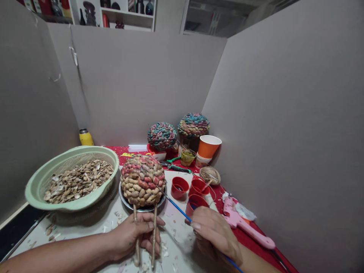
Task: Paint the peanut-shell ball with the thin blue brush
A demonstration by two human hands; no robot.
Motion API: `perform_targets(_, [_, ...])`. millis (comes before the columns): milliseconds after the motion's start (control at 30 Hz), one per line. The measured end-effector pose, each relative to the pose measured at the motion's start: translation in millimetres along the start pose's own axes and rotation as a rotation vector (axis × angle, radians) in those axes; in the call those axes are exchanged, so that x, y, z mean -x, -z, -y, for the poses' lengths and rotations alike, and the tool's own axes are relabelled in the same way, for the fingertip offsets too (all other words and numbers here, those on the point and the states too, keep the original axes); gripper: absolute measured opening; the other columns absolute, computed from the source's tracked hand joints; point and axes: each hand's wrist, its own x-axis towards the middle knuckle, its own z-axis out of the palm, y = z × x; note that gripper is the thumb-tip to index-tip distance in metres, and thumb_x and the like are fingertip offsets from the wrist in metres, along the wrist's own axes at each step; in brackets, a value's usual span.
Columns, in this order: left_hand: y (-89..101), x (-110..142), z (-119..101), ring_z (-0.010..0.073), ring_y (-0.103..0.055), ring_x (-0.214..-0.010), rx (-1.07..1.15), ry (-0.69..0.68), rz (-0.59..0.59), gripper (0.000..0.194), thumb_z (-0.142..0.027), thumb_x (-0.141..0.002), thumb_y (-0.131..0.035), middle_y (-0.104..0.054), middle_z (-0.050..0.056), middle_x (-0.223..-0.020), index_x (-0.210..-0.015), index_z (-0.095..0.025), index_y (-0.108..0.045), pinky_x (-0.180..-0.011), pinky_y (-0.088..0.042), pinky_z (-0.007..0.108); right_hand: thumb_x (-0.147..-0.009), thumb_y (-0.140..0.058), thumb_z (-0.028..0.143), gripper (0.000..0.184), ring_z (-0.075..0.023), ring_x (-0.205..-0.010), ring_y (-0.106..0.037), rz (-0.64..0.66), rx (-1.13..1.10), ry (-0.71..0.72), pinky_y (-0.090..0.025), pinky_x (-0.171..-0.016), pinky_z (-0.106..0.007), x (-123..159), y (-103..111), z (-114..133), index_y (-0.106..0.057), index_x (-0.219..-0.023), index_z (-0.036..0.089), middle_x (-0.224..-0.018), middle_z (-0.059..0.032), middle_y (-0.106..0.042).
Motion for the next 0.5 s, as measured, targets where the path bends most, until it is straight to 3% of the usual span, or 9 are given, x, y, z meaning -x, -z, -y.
perform_targets(233, [-8.1,12,4,0.0155,-0.068,-0.057,-0.192,-0.083,-0.158,0.075,-0.073,-0.057,-0.09,-0.071,0.0,-0.067,-0.099,-0.017,-0.064,-0.061,-0.054,0.028,-0.104,-0.055,0.014,0.023,-0.0179,-0.087,-0.079,-0.026,0.062,0.005,-0.066,-0.077,-0.033,-4,9,6,-0.064,-0.124,0.02,-0.097,-0.0072,-0.081])
perform_targets(367, [-13.7,15,2,0.0138,-0.061,-0.051,-0.356,-0.154,-0.256,0.07,-0.078,-0.06,-0.084,-0.064,-0.004,-0.06,-0.09,-0.02,-0.058,-0.052,-0.047,0.025,-0.103,-0.054,0.013,0.022,-0.0176,-0.087,-0.08,-0.07,0.091,0.021,-0.067,-0.077,-0.033,-7,11,9,-0.065,-0.12,0.022,-0.096,-0.0062,-0.082])
perform_targets(500, [-18.0,25,-4,0.0131,-0.052,-0.045,-0.51,-0.197,-0.369,0.058,-0.076,-0.074,-0.072,-0.058,-0.006,-0.055,-0.087,-0.023,-0.056,-0.045,-0.04,0.024,-0.106,-0.048,0.011,0.021,-0.0167,-0.089,-0.079,-0.127,0.088,0.032,-0.067,-0.078,-0.031,-14,9,8,-0.065,-0.118,0.017,-0.093,-0.0077,-0.082])
